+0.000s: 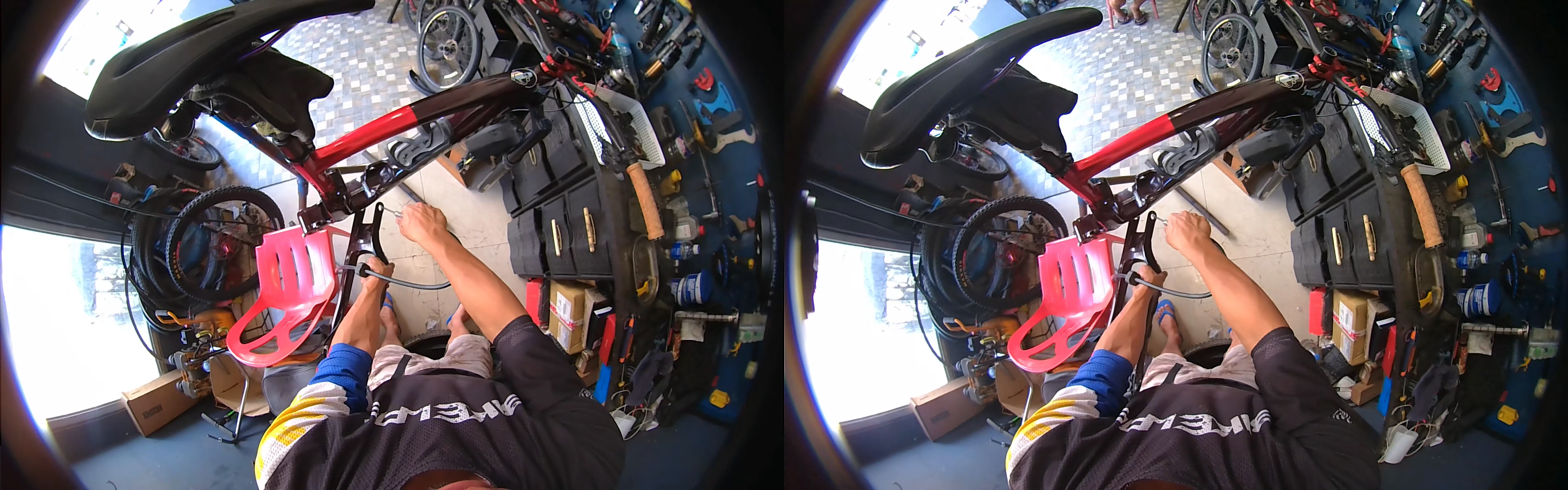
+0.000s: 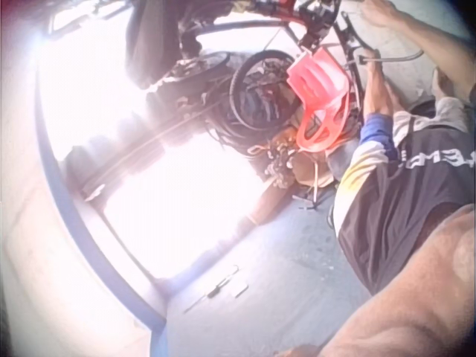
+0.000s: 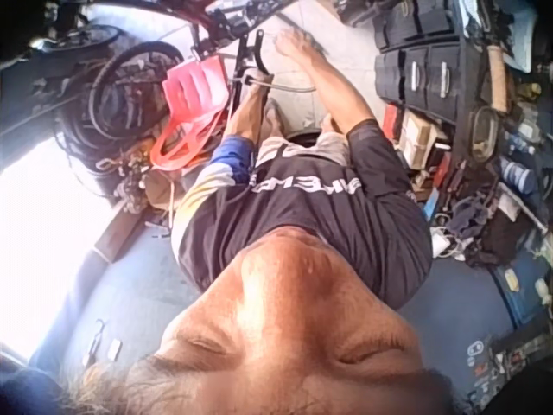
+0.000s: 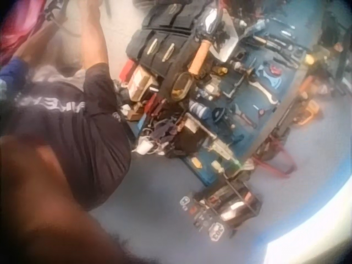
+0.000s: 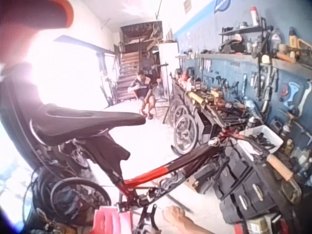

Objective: The person attaches a bicycle seat post to a red bicycle frame, then uses a screwdriver to tighten bolts securing the seat post. The person also handles a bicycle seat and adjusts components on the frame.

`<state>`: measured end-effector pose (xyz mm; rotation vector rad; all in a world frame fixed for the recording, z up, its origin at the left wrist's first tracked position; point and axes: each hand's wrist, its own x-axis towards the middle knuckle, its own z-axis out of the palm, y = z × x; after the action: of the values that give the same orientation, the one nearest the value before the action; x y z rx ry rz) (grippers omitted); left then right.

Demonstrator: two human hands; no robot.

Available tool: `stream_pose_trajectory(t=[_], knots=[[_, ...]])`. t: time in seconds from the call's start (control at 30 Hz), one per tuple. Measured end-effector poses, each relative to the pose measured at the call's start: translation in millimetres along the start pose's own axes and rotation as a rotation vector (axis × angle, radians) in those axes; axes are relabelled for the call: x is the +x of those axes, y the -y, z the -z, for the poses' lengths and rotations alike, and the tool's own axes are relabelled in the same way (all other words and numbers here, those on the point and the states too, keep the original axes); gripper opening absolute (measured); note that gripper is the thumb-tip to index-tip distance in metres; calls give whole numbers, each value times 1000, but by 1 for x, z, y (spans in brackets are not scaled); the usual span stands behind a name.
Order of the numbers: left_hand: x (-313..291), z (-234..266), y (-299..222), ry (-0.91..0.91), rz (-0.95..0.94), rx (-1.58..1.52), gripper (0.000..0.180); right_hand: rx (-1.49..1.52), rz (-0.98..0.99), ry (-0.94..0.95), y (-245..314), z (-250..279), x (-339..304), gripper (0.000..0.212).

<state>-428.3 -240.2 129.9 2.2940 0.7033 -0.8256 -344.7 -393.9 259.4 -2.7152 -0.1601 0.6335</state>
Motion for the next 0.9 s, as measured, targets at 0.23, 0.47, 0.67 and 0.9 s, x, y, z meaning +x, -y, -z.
stream_pose_trajectory(t=[0.23, 0.47, 0.67, 0.9], knots=[[47, -29, 58, -115, -67, 24, 41, 1, 66, 117, 34, -15, 2, 42], [52, -48, 58, -42, -58, -35, 40, 10, 31, 55, 37, -40, 33, 24], [71, -55, 78, -183, -118, -18, 43, 2, 53, 24, 49, -50, 53, 21], [77, -64, 79, -264, -154, 16, 43, -42, 51, 15, 46, -45, 52, 17]])
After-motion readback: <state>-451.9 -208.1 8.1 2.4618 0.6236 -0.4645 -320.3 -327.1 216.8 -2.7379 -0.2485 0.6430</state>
